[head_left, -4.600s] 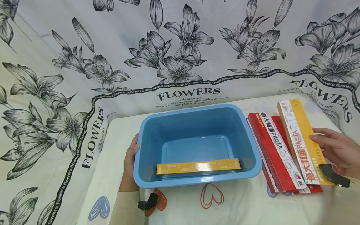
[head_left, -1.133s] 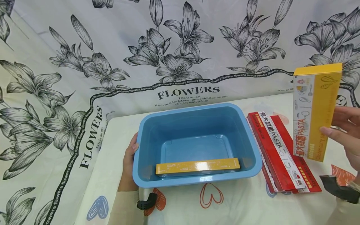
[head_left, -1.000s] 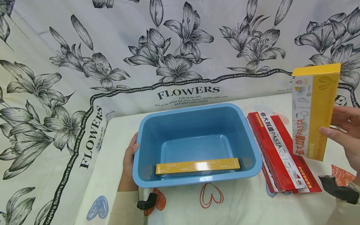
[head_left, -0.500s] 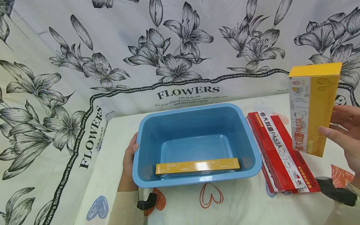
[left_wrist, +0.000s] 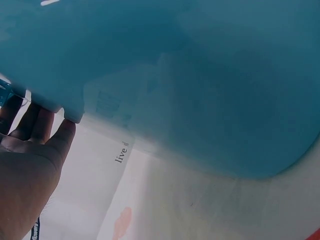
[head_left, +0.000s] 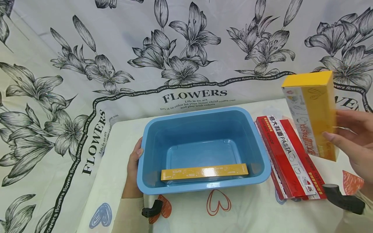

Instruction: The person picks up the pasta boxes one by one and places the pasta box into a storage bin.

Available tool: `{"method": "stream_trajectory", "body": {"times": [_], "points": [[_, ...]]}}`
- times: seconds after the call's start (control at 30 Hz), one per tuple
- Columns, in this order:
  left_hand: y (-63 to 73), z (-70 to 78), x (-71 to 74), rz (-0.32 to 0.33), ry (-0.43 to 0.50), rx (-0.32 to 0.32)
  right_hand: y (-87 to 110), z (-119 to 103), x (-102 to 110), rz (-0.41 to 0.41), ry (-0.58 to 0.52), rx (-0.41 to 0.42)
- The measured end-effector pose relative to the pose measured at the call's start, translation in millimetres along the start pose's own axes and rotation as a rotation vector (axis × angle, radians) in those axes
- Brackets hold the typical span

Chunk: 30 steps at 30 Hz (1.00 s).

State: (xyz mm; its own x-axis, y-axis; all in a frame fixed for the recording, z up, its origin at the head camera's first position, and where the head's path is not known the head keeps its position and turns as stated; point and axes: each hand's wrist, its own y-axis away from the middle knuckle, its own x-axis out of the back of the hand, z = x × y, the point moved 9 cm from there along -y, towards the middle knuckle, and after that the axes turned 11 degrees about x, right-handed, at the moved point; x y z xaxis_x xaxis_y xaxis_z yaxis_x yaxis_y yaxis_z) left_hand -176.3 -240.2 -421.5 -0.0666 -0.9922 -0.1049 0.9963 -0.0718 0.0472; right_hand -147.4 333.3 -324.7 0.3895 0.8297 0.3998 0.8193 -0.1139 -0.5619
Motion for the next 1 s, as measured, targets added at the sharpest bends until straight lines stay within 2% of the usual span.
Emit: {"method": "stream_trajectory", "body": {"times": [0.33,0.63,0.73,1.0], "points": [[-0.4,-0.6,0.4,0.01,-0.001,0.028,-0.7,-21,-9,-0.016,-0.038,0.099],[-1.2,1.4,0.0,-0.031,0.013,-0.018,-0.7,-42,-16,-0.03,-0.123,0.253],[-1.2,1.2,0.1,-0.029,0.013,-0.022,-1.2,-47,-19,-0.034,-0.12,0.288],[-1.2,-0.3,-0.3,-0.019,0.006,-0.01,-0.1,-61,-25,-0.062,-0.075,0.314]]}}
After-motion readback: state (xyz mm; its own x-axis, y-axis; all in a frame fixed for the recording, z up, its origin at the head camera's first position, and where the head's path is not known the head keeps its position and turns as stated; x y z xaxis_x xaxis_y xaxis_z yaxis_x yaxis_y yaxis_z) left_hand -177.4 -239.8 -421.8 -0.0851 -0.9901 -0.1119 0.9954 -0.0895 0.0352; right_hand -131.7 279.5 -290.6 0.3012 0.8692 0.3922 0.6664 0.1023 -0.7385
